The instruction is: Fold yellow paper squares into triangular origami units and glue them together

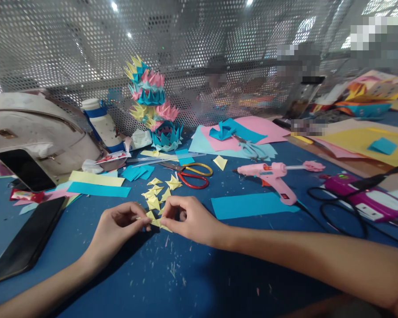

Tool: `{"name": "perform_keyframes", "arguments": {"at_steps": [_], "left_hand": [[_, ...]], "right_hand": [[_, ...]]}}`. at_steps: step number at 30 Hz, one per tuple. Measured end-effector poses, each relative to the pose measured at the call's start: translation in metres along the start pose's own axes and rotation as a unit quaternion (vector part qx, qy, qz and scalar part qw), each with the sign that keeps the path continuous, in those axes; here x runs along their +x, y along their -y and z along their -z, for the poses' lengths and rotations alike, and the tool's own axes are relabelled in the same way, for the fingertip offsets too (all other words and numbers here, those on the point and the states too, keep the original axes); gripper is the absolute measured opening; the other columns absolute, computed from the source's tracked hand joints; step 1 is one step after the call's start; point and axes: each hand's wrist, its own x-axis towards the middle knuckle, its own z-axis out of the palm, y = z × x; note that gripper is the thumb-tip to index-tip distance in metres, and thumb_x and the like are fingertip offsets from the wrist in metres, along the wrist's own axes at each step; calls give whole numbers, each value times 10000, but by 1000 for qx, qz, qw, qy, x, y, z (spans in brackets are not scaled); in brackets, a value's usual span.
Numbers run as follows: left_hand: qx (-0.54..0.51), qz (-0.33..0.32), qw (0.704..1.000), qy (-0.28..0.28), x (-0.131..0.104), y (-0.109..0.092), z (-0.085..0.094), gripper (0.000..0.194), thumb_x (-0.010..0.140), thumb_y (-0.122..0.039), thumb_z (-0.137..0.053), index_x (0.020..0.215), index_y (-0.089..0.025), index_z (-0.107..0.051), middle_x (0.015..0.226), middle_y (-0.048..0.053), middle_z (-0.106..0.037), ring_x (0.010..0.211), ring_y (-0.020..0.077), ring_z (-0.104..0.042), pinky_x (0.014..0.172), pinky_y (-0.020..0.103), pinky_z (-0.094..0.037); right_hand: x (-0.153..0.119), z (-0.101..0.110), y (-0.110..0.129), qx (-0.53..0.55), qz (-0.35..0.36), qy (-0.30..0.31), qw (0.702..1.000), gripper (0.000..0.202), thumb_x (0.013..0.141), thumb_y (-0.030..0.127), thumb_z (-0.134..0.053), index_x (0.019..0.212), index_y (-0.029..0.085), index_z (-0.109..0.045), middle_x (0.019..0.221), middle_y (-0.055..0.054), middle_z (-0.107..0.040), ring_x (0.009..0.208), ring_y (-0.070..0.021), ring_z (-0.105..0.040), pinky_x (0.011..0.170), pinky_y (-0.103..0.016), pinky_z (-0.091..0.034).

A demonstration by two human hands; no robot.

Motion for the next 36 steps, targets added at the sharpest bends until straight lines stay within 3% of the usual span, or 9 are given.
{"name": "perform_keyframes", "arguments": {"at_steps": [36], "left_hand": [[12, -25, 1000, -3, -2, 1, -1, 175, 796, -290, -731, 728, -160, -637, 674, 26, -706, 624, 149, -706, 594, 220, -551]], "right_hand": [[1, -3, -4, -63, 41, 2, 997, 125, 858, 272, -636, 792, 172, -601, 709, 25, -584, 604, -84, -466, 553, -216, -336]]}}
